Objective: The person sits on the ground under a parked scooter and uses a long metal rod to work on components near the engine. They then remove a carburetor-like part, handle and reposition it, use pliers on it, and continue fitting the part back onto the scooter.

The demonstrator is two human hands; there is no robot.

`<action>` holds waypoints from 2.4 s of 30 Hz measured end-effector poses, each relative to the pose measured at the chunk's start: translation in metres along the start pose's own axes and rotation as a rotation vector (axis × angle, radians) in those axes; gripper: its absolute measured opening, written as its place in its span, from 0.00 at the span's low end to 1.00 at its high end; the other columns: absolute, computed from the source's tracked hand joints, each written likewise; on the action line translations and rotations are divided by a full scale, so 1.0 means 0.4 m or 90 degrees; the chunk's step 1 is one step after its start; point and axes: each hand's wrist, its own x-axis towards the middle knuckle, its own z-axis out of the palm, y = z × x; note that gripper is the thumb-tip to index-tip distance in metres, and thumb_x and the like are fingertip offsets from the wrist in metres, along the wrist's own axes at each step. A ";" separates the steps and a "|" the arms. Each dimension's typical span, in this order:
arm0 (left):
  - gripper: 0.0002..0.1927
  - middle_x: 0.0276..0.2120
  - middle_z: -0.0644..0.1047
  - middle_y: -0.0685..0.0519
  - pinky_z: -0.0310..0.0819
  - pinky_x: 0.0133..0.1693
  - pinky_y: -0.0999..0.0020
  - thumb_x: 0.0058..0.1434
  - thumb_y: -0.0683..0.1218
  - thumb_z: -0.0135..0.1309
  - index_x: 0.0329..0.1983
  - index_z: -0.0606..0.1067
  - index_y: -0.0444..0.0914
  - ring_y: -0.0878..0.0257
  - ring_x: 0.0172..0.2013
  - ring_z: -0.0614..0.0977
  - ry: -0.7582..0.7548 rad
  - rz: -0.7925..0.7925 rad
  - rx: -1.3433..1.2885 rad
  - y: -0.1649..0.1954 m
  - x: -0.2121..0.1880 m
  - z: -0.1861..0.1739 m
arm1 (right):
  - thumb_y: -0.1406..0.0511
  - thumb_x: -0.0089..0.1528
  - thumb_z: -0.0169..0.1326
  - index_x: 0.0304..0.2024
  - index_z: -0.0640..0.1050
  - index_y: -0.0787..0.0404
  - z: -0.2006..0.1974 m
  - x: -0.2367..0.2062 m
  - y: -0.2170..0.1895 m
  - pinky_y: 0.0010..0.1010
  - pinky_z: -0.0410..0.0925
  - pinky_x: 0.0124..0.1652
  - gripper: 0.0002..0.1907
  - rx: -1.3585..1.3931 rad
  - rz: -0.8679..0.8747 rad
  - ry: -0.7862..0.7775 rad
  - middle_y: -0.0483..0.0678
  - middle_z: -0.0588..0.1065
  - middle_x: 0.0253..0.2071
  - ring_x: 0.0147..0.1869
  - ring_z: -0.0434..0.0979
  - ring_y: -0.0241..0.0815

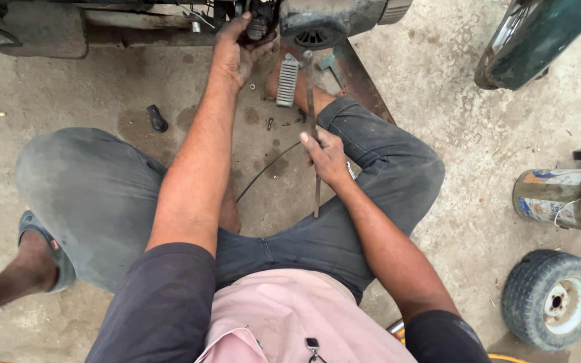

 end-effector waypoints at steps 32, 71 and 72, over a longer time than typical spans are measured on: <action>0.25 0.25 0.80 0.52 0.70 0.21 0.60 0.56 0.65 0.63 0.34 0.79 0.39 0.60 0.16 0.76 0.034 -0.144 0.340 0.120 -0.108 0.107 | 0.56 0.66 0.54 0.38 0.80 0.64 0.127 -0.030 -0.084 0.40 0.73 0.34 0.16 -0.610 0.315 -0.510 0.51 0.79 0.27 0.30 0.81 0.44; 0.55 0.58 0.74 0.31 0.76 0.58 0.56 0.47 0.56 0.74 0.69 0.58 0.25 0.43 0.58 0.80 0.136 0.111 0.655 -0.005 -0.023 -0.010 | 0.52 0.57 0.63 0.48 0.82 0.59 0.124 0.084 -0.019 0.46 0.72 0.51 0.23 -0.574 0.151 -0.414 0.58 0.81 0.46 0.52 0.81 0.59; 0.53 0.57 0.80 0.34 0.79 0.59 0.62 0.46 0.57 0.71 0.69 0.63 0.26 0.48 0.57 0.85 0.154 0.100 0.679 -0.017 -0.027 -0.007 | 0.53 0.58 0.63 0.48 0.82 0.59 0.125 0.085 -0.018 0.46 0.71 0.51 0.22 -0.566 0.146 -0.412 0.59 0.80 0.46 0.52 0.80 0.59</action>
